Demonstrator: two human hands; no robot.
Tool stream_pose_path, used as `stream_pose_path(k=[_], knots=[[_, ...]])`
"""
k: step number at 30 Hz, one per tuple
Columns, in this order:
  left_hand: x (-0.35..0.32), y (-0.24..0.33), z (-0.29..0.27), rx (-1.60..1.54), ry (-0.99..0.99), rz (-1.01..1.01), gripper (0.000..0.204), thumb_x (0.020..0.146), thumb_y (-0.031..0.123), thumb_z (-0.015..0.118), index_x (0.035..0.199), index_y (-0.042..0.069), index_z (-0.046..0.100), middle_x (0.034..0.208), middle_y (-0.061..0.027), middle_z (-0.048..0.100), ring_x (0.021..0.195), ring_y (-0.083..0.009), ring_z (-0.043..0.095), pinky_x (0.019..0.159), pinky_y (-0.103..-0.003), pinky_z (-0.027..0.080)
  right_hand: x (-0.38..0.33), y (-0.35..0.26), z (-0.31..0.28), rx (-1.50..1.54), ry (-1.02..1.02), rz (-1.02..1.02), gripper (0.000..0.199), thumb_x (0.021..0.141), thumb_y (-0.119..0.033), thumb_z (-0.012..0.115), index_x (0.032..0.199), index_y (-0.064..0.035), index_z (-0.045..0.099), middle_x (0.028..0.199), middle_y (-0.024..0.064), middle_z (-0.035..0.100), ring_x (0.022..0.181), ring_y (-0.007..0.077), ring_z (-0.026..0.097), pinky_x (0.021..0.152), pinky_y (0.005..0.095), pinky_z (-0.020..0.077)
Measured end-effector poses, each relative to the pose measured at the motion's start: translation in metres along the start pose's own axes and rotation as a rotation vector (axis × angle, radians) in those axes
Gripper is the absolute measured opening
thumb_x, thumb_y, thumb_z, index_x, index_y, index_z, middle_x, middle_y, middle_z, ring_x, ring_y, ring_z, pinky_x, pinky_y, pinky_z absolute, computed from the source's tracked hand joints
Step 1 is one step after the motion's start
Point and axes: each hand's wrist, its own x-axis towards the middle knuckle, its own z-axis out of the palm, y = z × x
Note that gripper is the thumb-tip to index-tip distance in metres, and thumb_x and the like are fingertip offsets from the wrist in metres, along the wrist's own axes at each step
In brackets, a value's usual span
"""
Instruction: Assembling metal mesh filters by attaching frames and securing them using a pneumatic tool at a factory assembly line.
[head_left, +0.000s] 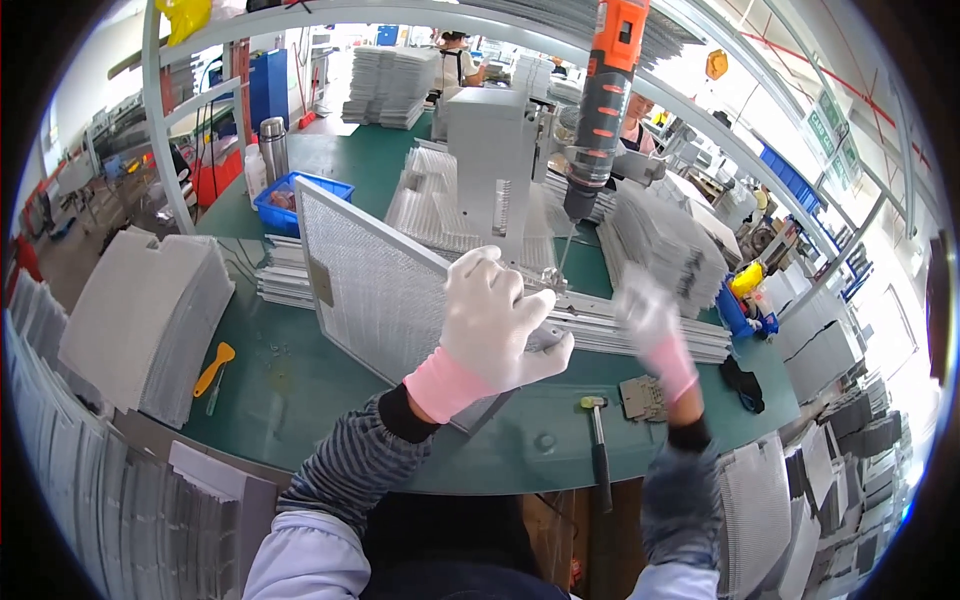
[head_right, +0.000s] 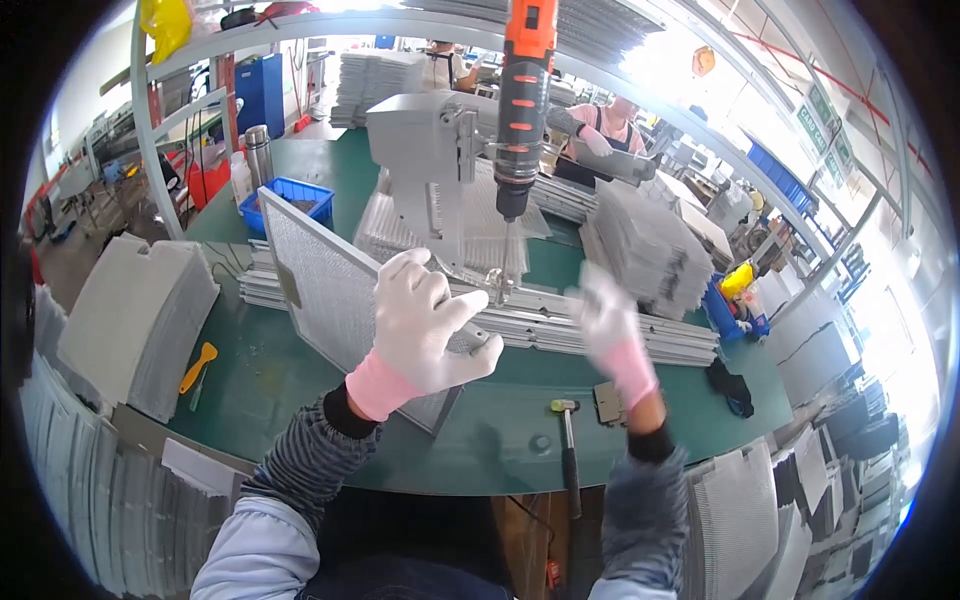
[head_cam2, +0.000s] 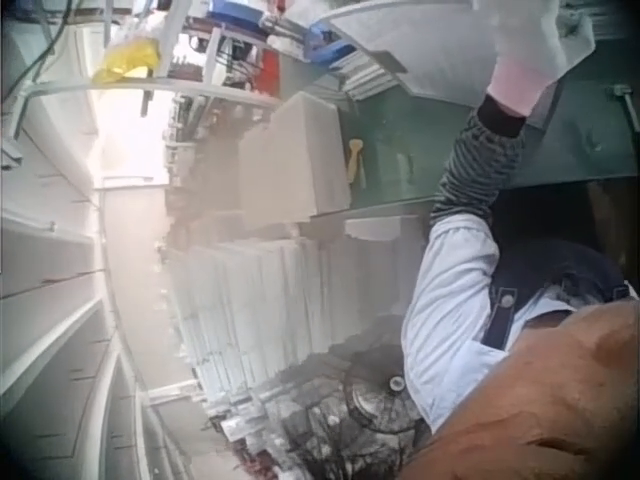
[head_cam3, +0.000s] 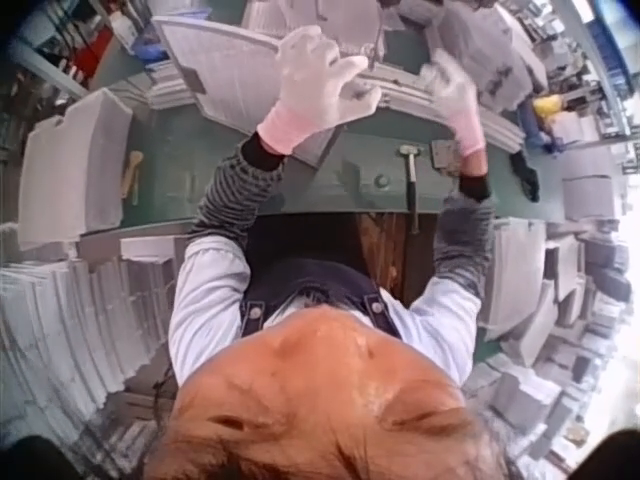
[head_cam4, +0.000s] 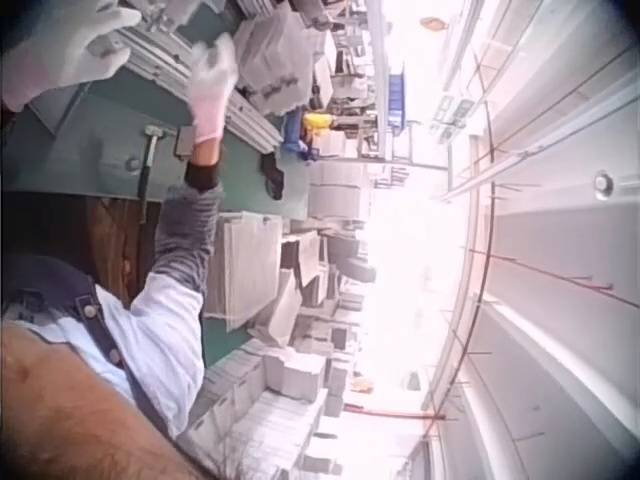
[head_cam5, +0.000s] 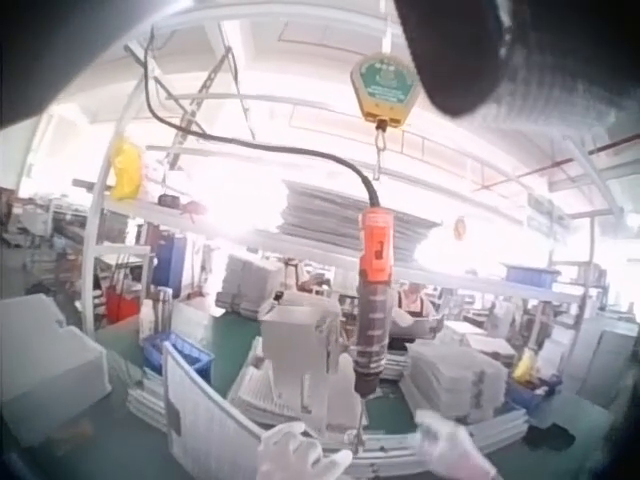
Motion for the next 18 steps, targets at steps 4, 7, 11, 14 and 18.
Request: stream_pose_path(k=[4,7,11,14,18], knots=[[0.004,0.001,0.001,0.026,-0.028,0.008,0.033,0.059,0.034,0.076,0.075,0.009,0.063,0.075,-0.0097,0.054,0.089,-0.0373,0.054,0.089,-0.051,0.041,0.142,-0.133,-0.043,0.285,0.237,-0.177,0.045,0.087,-0.016,0.065,0.126,0.0031,0.051,0.076,0.0048,0.063,0.066,0.0069,0.057,0.059,0.0235,0.0474],[0.006,0.001,0.004,0.011,-0.011,0.021,0.031,0.058,0.033,0.076,0.072,0.009,0.061,0.074,-0.0095,0.053,0.083,-0.0354,0.056,0.088,-0.051,0.043,0.163,-0.175,-0.025,0.55,0.106,-0.072,0.036,0.084,-0.014,0.066,0.112,0.0037,0.053,0.072,0.0065,0.062,0.06,0.0089,0.059,0.052,0.0238,0.0474],[0.012,0.002,-0.002,-0.039,0.014,0.04,0.03,0.056,0.029,0.077,0.071,0.01,0.06,0.066,-0.0065,0.046,0.072,-0.0293,0.052,0.087,-0.049,0.045,0.17,-0.182,-0.051,0.567,0.171,0.028,0.024,0.079,-0.007,0.064,0.098,0.0022,0.053,0.061,0.0054,0.057,0.048,0.0121,0.058,0.042,0.0265,0.0464],[0.014,0.004,-0.005,-0.053,0.004,0.057,0.03,0.057,0.029,0.076,0.067,0.009,0.057,0.062,-0.0064,0.045,0.067,-0.0268,0.051,0.086,-0.049,0.045,0.169,-0.182,-0.054,0.263,0.015,-0.025,0.027,0.076,-0.011,0.067,0.097,0.0011,0.055,0.059,0.0054,0.056,0.046,0.012,0.058,0.043,0.028,0.0471],[0.013,-0.003,-0.004,-0.053,-0.003,0.049,0.027,0.059,0.028,0.076,0.07,0.008,0.061,0.062,-0.0054,0.045,0.065,-0.025,0.05,0.086,-0.047,0.045,0.16,-0.201,-0.062,0.598,0.195,0.028,0.02,0.079,-0.015,0.069,0.087,0.0004,0.059,0.063,0.0083,0.061,0.049,0.0128,0.061,0.045,0.0252,0.049]])
